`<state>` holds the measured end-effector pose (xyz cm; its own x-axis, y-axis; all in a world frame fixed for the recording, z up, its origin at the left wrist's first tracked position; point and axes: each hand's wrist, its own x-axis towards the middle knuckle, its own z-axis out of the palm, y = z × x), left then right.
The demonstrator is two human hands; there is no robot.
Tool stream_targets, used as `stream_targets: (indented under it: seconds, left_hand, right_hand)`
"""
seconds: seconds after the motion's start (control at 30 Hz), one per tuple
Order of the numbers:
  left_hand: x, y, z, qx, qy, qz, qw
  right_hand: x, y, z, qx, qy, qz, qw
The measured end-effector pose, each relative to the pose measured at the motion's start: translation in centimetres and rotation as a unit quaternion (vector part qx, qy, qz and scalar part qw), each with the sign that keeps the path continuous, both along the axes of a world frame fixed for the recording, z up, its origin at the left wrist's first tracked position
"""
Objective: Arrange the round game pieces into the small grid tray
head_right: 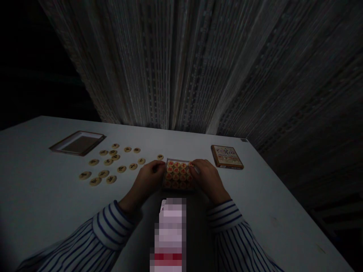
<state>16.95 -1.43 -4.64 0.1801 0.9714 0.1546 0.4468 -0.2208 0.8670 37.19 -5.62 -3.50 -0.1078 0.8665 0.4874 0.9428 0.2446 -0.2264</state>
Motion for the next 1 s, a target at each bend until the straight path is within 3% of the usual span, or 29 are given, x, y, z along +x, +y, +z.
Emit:
stream_targets:
  seconds: [0.2,1.0]
  left_hand:
    - [-0.03,0.13,-0.32,0.004,0.002,-0.007,1.000]
    - [0.02,-0.02,0.17,-0.005,0.022,-0.013,1.000]
  right_hand:
    - [-0.24,0.02,0.22,-0.025,-0.007,-0.006,1.000]
    - [-0.25,0.22,0.01,-0.014,-0.030,0.019,0.999]
